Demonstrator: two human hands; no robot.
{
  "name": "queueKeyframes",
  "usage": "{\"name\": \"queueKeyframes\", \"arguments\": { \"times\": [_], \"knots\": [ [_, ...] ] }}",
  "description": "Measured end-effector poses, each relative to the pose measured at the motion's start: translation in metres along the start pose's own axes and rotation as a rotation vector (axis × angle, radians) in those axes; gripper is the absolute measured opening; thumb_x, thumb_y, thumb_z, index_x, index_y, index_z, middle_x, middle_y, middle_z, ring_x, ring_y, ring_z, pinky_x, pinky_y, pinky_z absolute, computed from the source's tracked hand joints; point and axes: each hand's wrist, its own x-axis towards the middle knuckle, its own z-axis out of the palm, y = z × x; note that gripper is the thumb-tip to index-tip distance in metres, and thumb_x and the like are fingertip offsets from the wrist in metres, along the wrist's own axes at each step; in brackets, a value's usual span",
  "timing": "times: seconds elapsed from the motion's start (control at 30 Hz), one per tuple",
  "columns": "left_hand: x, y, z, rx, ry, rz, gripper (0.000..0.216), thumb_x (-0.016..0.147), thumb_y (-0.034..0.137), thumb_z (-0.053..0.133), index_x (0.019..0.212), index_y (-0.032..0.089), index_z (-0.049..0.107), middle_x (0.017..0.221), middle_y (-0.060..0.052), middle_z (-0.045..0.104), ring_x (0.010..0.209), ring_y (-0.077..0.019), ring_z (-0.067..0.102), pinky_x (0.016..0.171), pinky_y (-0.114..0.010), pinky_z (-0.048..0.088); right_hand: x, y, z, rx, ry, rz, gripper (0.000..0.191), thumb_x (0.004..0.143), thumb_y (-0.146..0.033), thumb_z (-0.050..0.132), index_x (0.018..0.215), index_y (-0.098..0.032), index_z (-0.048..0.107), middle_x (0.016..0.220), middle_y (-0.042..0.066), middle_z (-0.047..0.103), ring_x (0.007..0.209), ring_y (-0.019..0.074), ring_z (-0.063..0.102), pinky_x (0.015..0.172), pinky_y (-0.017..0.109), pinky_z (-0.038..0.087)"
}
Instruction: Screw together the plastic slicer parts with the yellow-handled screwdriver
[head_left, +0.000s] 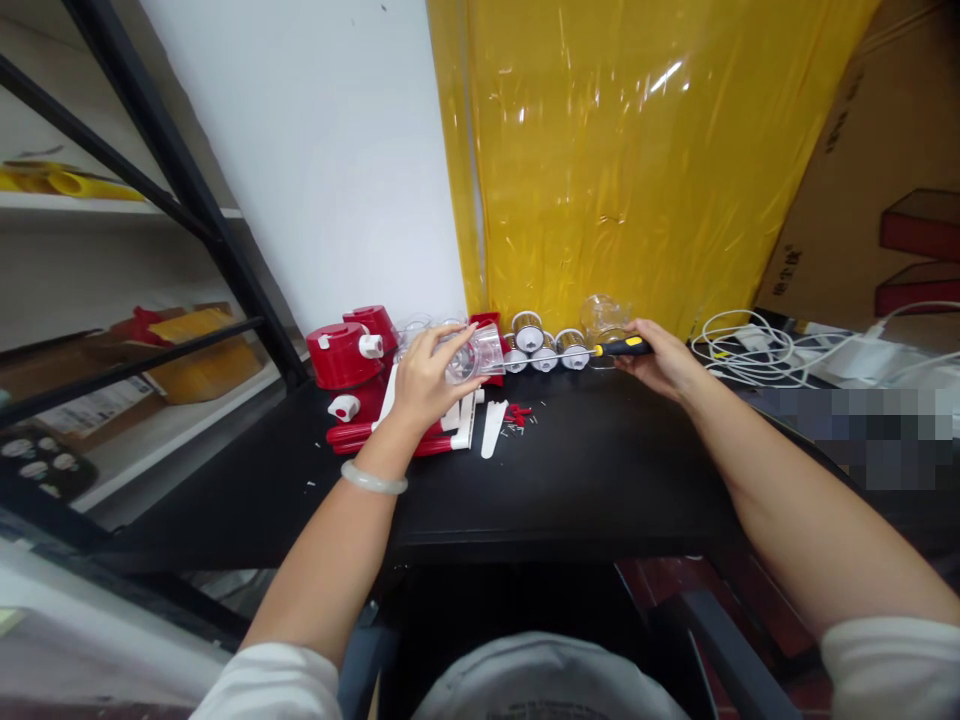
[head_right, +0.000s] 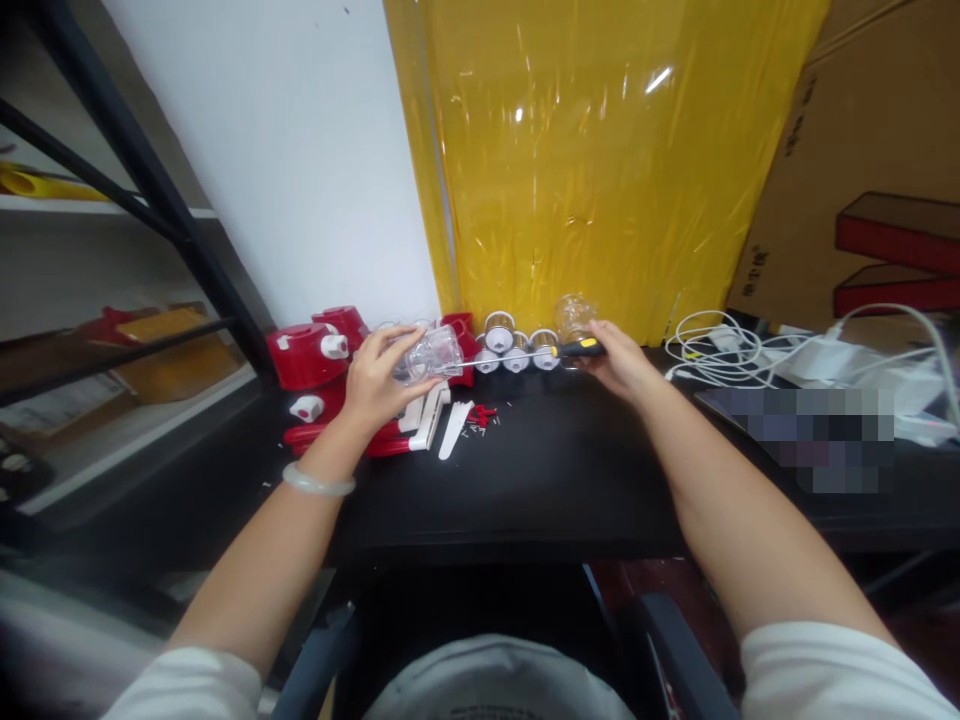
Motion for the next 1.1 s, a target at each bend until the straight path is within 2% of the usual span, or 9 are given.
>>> {"name": "queueKeyframes", "arguments": {
  "times": [0.1, 0.17, 0.37, 0.53, 0.6, 0.67, 0.8, 0.9, 1.1],
  "knots": [
    [0.000, 0.000, 0.000, -0.002, -0.008, -0.001, 0.070, 0.077, 0.040, 0.087, 0.139, 0.024, 0.059, 0.127, -0.013, 0.066, 0.114, -0.0292, 0.065, 0.094, -0.044, 0.057, 0.003, 0.003, -0.005, -0.096, 0.003, -0.023, 0.058, 0.076, -0.082, 0.063, 0.076, -0.024, 0.057, 0.058, -0.001, 0.055, 0.050, 0.0147, 0.054, 0.051, 0.031, 0.051],
    [0.000, 0.000, 0.000, -0.002, -0.021, -0.010, 0.070, 0.077, 0.041, 0.087, 0.139, 0.025, 0.059, 0.127, -0.012, 0.066, 0.115, -0.0294, 0.065, 0.094, -0.044, 0.057, 0.005, 0.004, -0.008, -0.187, 0.009, -0.066, 0.061, 0.077, -0.086, 0.058, 0.074, -0.025, 0.056, 0.053, -0.001, 0.049, 0.047, 0.0155, 0.051, 0.049, 0.032, 0.048],
    [0.000, -0.002, -0.001, 0.023, -0.009, -0.013, 0.070, 0.076, 0.040, 0.088, 0.139, 0.025, 0.060, 0.126, -0.012, 0.067, 0.114, -0.0289, 0.066, 0.095, -0.044, 0.057, 0.002, 0.004, -0.005, -0.210, -0.002, -0.099, 0.041, 0.073, -0.059, 0.083, 0.078, -0.026, 0.058, 0.058, -0.004, 0.050, 0.047, 0.0118, 0.043, 0.053, 0.031, 0.048],
    [-0.001, -0.001, 0.002, -0.013, -0.002, -0.031, 0.071, 0.075, 0.041, 0.089, 0.139, 0.027, 0.059, 0.126, -0.011, 0.067, 0.114, -0.0287, 0.066, 0.095, -0.045, 0.057, -0.004, -0.003, 0.001, -0.035, -0.059, -0.076, 0.035, 0.067, -0.038, 0.086, 0.083, -0.027, 0.056, 0.076, -0.003, 0.061, 0.063, 0.0141, 0.057, 0.061, 0.031, 0.050],
    [-0.001, -0.001, 0.004, -0.023, 0.000, -0.028, 0.071, 0.076, 0.042, 0.088, 0.139, 0.027, 0.059, 0.127, -0.011, 0.067, 0.115, -0.0288, 0.066, 0.096, -0.046, 0.057, -0.004, -0.005, 0.001, -0.021, -0.061, -0.088, 0.033, 0.068, -0.038, 0.083, 0.082, -0.027, 0.056, 0.080, -0.002, 0.063, 0.068, 0.0162, 0.060, 0.062, 0.032, 0.050],
    [-0.002, -0.001, 0.004, -0.022, 0.004, -0.025, 0.071, 0.076, 0.042, 0.088, 0.139, 0.027, 0.059, 0.127, -0.011, 0.067, 0.115, -0.0288, 0.066, 0.096, -0.046, 0.056, -0.001, -0.004, -0.001, -0.042, -0.040, -0.098, 0.034, 0.073, -0.050, 0.079, 0.080, -0.026, 0.056, 0.076, 0.000, 0.063, 0.066, 0.0174, 0.060, 0.060, 0.032, 0.050],
    [-0.001, -0.001, 0.003, -0.017, -0.008, -0.016, 0.070, 0.076, 0.041, 0.088, 0.139, 0.025, 0.060, 0.126, -0.012, 0.067, 0.115, -0.0288, 0.066, 0.095, -0.045, 0.057, 0.004, 0.003, -0.006, -0.185, 0.013, -0.088, 0.052, 0.080, -0.077, 0.063, 0.074, -0.026, 0.057, 0.050, -0.002, 0.045, 0.045, 0.0141, 0.041, 0.052, 0.033, 0.046],
    [0.000, -0.001, 0.002, -0.009, -0.019, -0.029, 0.070, 0.076, 0.042, 0.087, 0.138, 0.025, 0.060, 0.126, -0.012, 0.067, 0.114, -0.0292, 0.066, 0.096, -0.046, 0.056, 0.004, 0.004, -0.007, -0.240, -0.011, -0.085, 0.044, 0.078, -0.069, 0.072, 0.076, -0.027, 0.058, 0.044, -0.007, 0.035, 0.042, 0.0121, 0.032, 0.053, 0.032, 0.046],
    [-0.001, -0.001, 0.003, -0.004, 0.005, -0.038, 0.071, 0.075, 0.044, 0.088, 0.138, 0.026, 0.060, 0.125, -0.011, 0.067, 0.113, -0.0288, 0.066, 0.096, -0.046, 0.057, 0.000, -0.001, -0.002, -0.058, -0.060, -0.036, 0.031, 0.072, -0.040, 0.082, 0.080, -0.026, 0.055, 0.063, -0.005, 0.053, 0.052, 0.0123, 0.047, 0.058, 0.030, 0.049]
  ]
}}
